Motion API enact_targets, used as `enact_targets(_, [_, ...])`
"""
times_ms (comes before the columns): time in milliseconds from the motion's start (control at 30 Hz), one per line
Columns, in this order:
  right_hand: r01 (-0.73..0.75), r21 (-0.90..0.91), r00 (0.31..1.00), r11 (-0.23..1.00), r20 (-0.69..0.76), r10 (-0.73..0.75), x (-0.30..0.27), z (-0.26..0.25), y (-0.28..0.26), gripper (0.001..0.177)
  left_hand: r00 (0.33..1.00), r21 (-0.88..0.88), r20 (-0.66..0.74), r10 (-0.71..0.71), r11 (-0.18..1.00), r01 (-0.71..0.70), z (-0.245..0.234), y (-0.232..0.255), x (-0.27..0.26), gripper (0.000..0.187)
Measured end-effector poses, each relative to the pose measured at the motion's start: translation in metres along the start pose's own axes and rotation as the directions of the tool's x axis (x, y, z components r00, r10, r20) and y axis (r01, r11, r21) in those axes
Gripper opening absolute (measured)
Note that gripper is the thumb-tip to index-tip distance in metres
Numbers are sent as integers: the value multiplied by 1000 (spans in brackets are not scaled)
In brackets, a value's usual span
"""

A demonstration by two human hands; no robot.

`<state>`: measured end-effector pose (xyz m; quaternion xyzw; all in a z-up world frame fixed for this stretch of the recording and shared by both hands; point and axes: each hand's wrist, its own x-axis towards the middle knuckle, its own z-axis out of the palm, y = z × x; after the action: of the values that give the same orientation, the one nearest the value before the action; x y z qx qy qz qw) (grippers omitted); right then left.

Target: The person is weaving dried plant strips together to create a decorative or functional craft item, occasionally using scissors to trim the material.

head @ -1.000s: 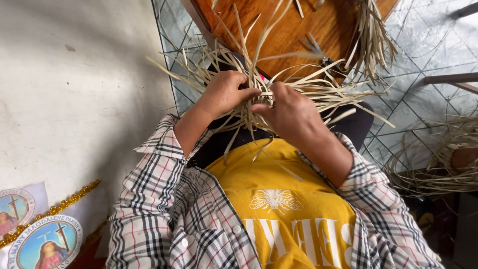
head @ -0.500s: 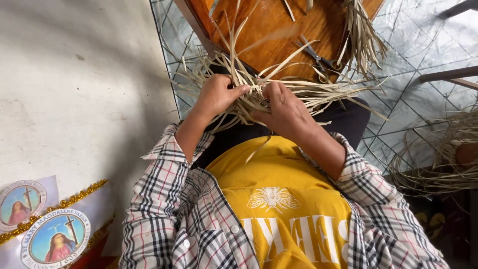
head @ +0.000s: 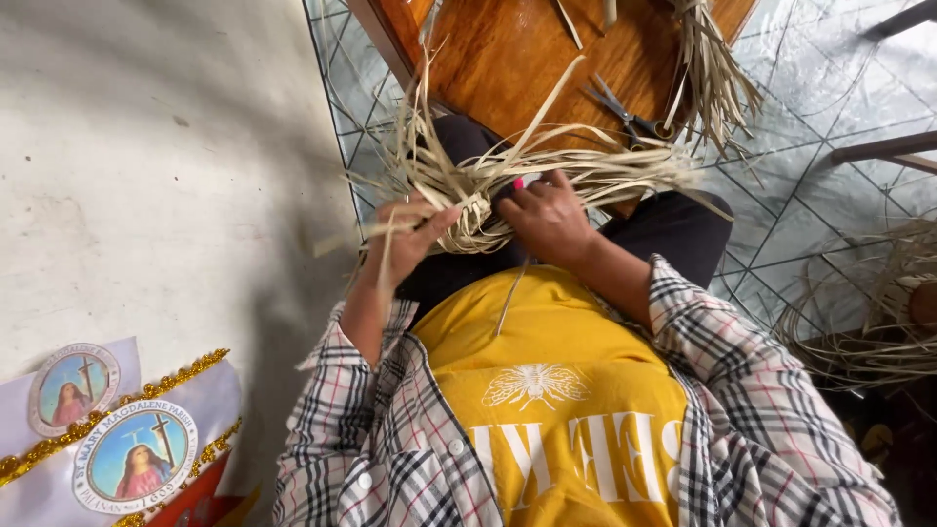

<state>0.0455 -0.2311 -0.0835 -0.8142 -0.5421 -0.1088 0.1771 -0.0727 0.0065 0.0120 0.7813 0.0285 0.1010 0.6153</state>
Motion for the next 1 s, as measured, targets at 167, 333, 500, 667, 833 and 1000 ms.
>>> enact_targets(167, [29, -235, 995, 972, -81, -49, -28, -50, 42, 12, 999, -42, -44, -20, 999, 19, 12, -21, -30, 41])
enact_targets(333, [-166, -381, 957, 910, 159, 242, -99, -75, 117, 13, 991, -32, 2, -135, 990, 135, 43, -27, -38, 42])
enact_targets(500, [-373, -405, 624, 835, 556, 549, -88, -142, 101, 39, 940, -61, 120, -321, 942, 329, 64, -5, -21, 46])
enact_targets(667, [-465, 587, 869, 662, 445, 217, 12, -191, 5, 22, 893, -75, 163, -419, 897, 435, 68, 12, -12, 48])
enact_targets(833, [-531, 647, 847, 548, 384, 367, 14, -109, -15, 24, 872, -113, 66, -485, 864, 490, 68, 45, -7, 61])
enact_targets(1000, [-503, 763, 857, 406, 381, 346, 22, -92, -11, 36, 897, -390, 41, -439, 820, 419, 59, -45, -51, 26])
